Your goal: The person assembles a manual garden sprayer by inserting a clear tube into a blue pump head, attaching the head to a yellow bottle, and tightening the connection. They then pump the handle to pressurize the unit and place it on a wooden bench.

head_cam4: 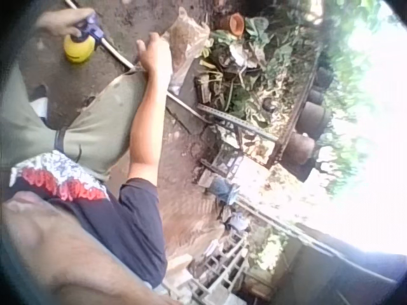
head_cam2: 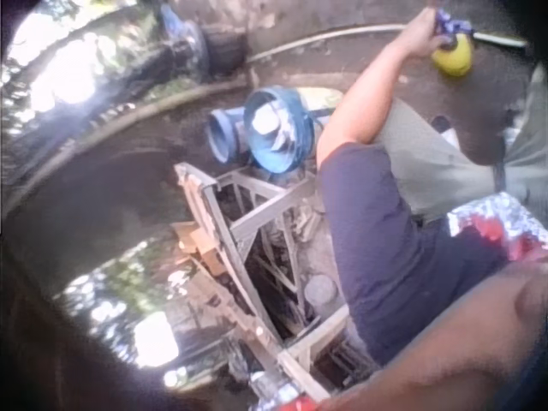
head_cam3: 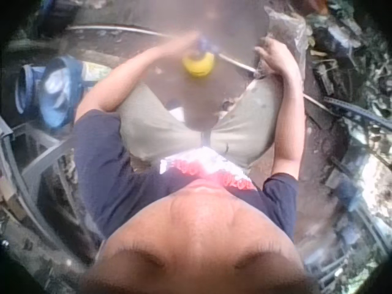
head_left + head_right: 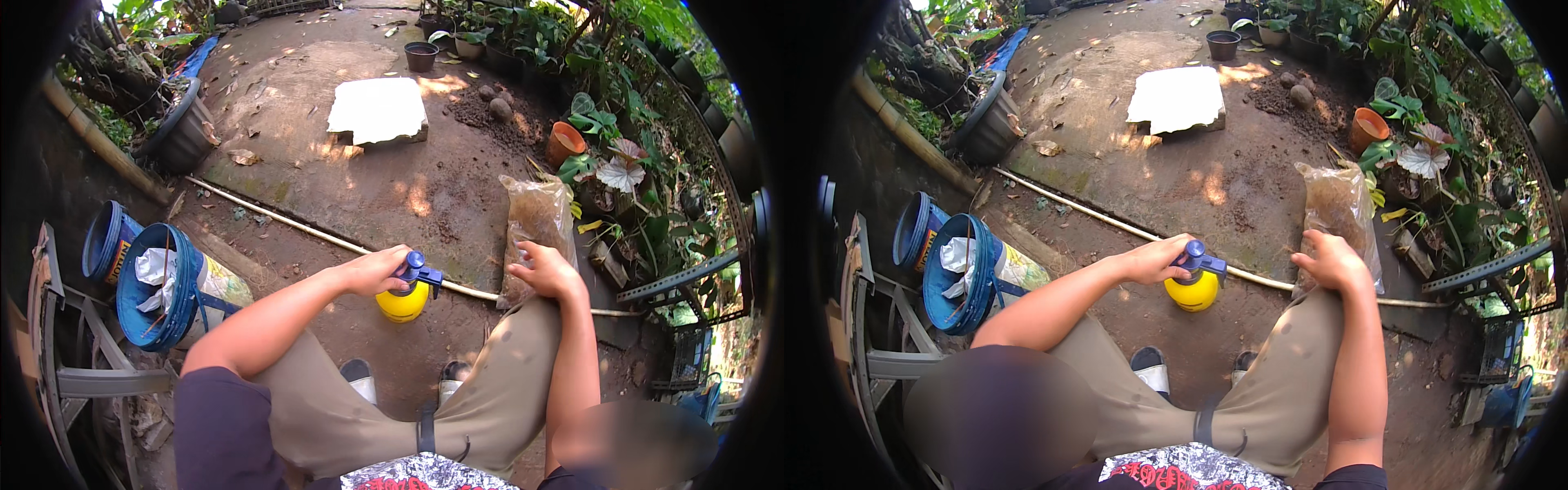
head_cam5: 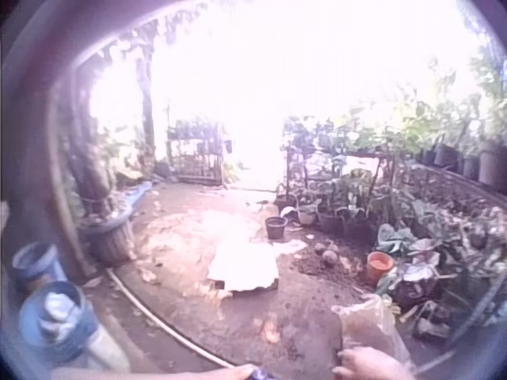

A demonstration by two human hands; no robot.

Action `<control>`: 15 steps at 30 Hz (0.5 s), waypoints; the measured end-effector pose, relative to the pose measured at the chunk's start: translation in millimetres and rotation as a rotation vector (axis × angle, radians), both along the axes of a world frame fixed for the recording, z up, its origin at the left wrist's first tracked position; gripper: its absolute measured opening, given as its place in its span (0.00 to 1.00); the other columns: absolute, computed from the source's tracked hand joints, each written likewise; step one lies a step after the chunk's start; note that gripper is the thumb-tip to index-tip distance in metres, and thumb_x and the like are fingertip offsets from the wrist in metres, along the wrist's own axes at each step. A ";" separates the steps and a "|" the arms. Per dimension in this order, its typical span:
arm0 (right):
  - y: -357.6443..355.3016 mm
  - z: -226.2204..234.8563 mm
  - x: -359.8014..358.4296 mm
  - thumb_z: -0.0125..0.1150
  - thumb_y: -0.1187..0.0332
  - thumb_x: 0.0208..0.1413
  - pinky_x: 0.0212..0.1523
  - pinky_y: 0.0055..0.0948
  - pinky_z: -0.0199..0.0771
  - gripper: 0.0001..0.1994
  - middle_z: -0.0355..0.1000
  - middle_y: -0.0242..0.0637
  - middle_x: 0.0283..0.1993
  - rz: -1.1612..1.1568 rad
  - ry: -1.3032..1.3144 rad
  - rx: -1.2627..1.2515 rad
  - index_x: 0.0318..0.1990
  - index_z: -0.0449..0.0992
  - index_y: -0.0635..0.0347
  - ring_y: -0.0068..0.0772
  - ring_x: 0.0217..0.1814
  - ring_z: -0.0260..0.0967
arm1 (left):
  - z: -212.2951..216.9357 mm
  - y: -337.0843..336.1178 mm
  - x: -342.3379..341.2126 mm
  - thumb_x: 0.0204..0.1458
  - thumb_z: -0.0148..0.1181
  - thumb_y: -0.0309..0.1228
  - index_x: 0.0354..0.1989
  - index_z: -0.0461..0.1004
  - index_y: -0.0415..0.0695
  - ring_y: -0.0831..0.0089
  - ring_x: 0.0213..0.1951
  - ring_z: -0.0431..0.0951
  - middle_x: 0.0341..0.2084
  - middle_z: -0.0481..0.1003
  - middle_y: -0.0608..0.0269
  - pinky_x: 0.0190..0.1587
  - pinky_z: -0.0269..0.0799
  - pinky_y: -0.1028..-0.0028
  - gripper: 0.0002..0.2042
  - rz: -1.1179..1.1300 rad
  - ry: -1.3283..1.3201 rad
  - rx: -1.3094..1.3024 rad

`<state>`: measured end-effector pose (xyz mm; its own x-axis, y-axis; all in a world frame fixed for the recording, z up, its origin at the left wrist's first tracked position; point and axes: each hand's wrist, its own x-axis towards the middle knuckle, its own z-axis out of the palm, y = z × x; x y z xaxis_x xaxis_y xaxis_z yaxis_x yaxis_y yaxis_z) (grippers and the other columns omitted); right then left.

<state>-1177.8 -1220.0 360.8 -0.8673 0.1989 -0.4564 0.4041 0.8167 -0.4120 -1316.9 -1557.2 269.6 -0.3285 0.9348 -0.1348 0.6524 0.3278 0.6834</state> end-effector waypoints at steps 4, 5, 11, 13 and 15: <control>-50.0 9.4 -27.3 0.65 0.53 0.60 0.55 0.46 0.76 0.29 0.72 0.51 0.55 0.511 0.316 0.073 0.63 0.70 0.61 0.54 0.53 0.75 | -6.7 -9.7 -8.1 0.56 0.67 0.35 0.58 0.65 0.41 0.59 0.43 0.74 0.51 0.68 0.55 0.51 0.71 0.61 0.25 -0.050 -0.022 -0.025; -66.4 16.0 -39.3 0.65 0.51 0.59 0.56 0.46 0.75 0.31 0.72 0.51 0.56 0.588 0.308 0.076 0.64 0.68 0.60 0.54 0.55 0.74 | -9.8 -12.4 -10.6 0.56 0.67 0.35 0.59 0.65 0.41 0.58 0.46 0.75 0.53 0.67 0.54 0.52 0.71 0.61 0.25 -0.046 -0.021 -0.040; -132.2 -38.7 -96.5 0.64 0.48 0.57 0.42 0.49 0.81 0.35 0.72 0.55 0.51 0.953 0.293 0.139 0.63 0.63 0.63 0.59 0.43 0.79 | -7.9 -3.8 -14.6 0.56 0.66 0.42 0.56 0.68 0.40 0.46 0.54 0.73 0.50 0.73 0.47 0.57 0.70 0.55 0.25 -0.083 0.126 -0.159; -157.7 -60.6 -95.9 0.64 0.50 0.58 0.36 0.51 0.81 0.30 0.71 0.58 0.48 0.941 0.398 0.100 0.57 0.65 0.65 0.62 0.36 0.78 | -28.5 -22.2 -13.2 0.55 0.67 0.44 0.53 0.69 0.37 0.44 0.55 0.73 0.51 0.73 0.43 0.56 0.70 0.55 0.26 -0.067 0.167 -0.012; -154.5 -73.2 -93.7 0.64 0.52 0.58 0.36 0.51 0.81 0.28 0.72 0.58 0.46 0.916 0.411 0.018 0.55 0.64 0.65 0.62 0.36 0.78 | -29.2 -34.2 -1.7 0.54 0.69 0.43 0.52 0.67 0.37 0.45 0.54 0.73 0.54 0.70 0.44 0.55 0.71 0.55 0.27 0.040 0.120 0.033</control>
<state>-1271.5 -1374.5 287.5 -0.7789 -0.6206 -0.0910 -0.5543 0.7489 -0.3631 -1318.6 -1591.3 240.4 -0.3775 0.9240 -0.0614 0.7169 0.3336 0.6121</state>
